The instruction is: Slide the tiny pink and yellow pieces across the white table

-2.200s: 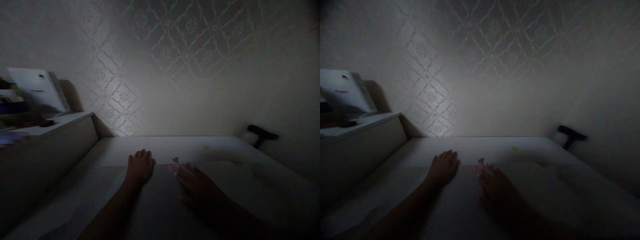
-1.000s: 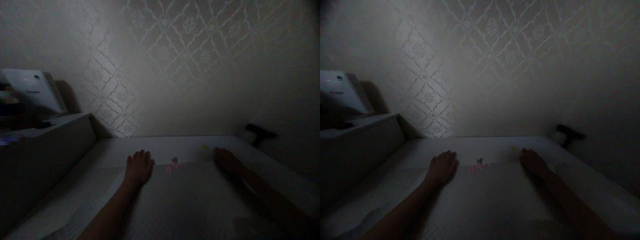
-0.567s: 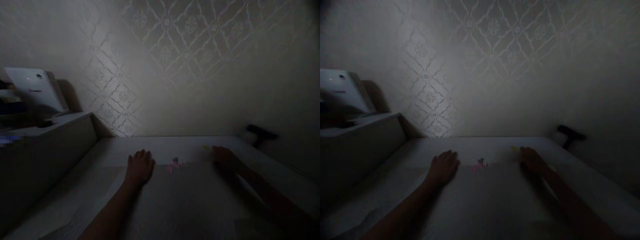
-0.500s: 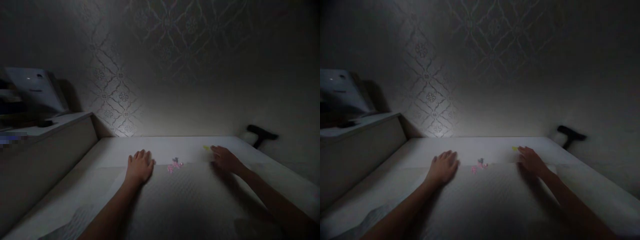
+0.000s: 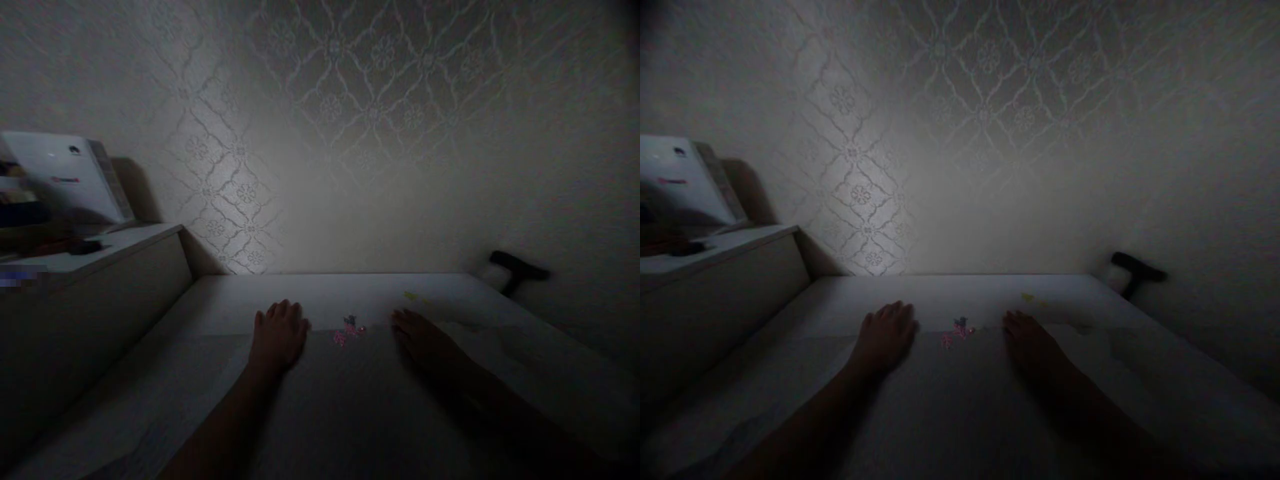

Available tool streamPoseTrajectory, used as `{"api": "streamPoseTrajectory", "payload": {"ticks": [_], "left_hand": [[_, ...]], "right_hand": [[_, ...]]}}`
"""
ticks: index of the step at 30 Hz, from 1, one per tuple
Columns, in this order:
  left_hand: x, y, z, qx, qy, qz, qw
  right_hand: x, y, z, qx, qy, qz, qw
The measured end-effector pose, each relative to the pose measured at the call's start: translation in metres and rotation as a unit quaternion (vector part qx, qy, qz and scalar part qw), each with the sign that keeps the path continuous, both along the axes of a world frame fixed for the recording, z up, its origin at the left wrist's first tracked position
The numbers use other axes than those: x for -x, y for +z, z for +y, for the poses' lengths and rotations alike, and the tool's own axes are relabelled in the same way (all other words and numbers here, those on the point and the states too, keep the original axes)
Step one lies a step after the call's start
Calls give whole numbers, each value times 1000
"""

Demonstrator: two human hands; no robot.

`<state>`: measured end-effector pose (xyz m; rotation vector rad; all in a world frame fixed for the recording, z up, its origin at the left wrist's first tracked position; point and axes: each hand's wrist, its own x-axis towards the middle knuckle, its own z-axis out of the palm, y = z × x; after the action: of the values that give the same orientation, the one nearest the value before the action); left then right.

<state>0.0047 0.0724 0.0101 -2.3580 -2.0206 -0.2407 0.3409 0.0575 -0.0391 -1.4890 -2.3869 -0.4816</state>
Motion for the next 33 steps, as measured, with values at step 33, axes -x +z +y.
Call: {"api": "streamPoseTrajectory", "payload": {"ticks": [33], "left_hand": [[0,0,1,-3,1,7,1000]], "right_hand": [[-80,-6,42,1,-126,-19,992]]}}
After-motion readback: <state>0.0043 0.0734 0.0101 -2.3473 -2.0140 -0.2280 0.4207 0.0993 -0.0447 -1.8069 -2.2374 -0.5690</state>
